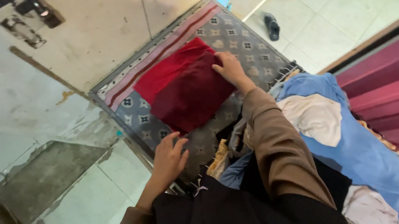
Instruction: The person folds a pair of black pants on a patterned surface, smoothing the fabric and aligning the edges before placing the folded item on a stack. The person then picks up a red cloth, folds it, and places it on the same stack.
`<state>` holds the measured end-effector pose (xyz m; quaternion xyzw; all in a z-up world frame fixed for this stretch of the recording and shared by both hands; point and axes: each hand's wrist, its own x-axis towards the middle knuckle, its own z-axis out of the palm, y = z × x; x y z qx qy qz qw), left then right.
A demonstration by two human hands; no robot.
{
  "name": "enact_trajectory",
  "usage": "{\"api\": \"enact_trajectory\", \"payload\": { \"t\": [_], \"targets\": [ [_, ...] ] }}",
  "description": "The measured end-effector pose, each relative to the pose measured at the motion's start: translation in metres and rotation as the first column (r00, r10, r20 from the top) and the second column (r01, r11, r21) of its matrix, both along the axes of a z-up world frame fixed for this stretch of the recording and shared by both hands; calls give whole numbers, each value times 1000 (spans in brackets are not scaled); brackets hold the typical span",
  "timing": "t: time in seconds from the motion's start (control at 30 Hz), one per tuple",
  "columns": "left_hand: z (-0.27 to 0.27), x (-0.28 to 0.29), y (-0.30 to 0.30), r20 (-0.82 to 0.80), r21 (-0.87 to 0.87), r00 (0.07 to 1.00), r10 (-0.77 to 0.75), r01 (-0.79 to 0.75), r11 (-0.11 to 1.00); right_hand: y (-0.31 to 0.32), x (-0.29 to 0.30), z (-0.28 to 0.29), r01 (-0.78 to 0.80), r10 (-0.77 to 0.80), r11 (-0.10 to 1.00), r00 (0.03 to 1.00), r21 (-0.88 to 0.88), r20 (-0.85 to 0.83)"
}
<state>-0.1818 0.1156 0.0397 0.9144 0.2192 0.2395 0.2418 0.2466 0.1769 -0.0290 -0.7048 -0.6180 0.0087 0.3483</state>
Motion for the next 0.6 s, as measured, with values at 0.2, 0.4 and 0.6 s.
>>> {"api": "enact_trajectory", "payload": {
  "t": [0.2,0.4,0.6],
  "targets": [
    [-9,-1,48,-10,47,991,132,-131,990,30,19,1,246,-330,889,929,-386,-168],
    [-3,44,101,70,99,950,306,-312,945,35,44,-30,137,-219,933,950,-332,-224],
    [2,83,128,-79,216,926,370,-346,913,35,36,-18,90,-263,930,841,-357,-473]
  ]
}}
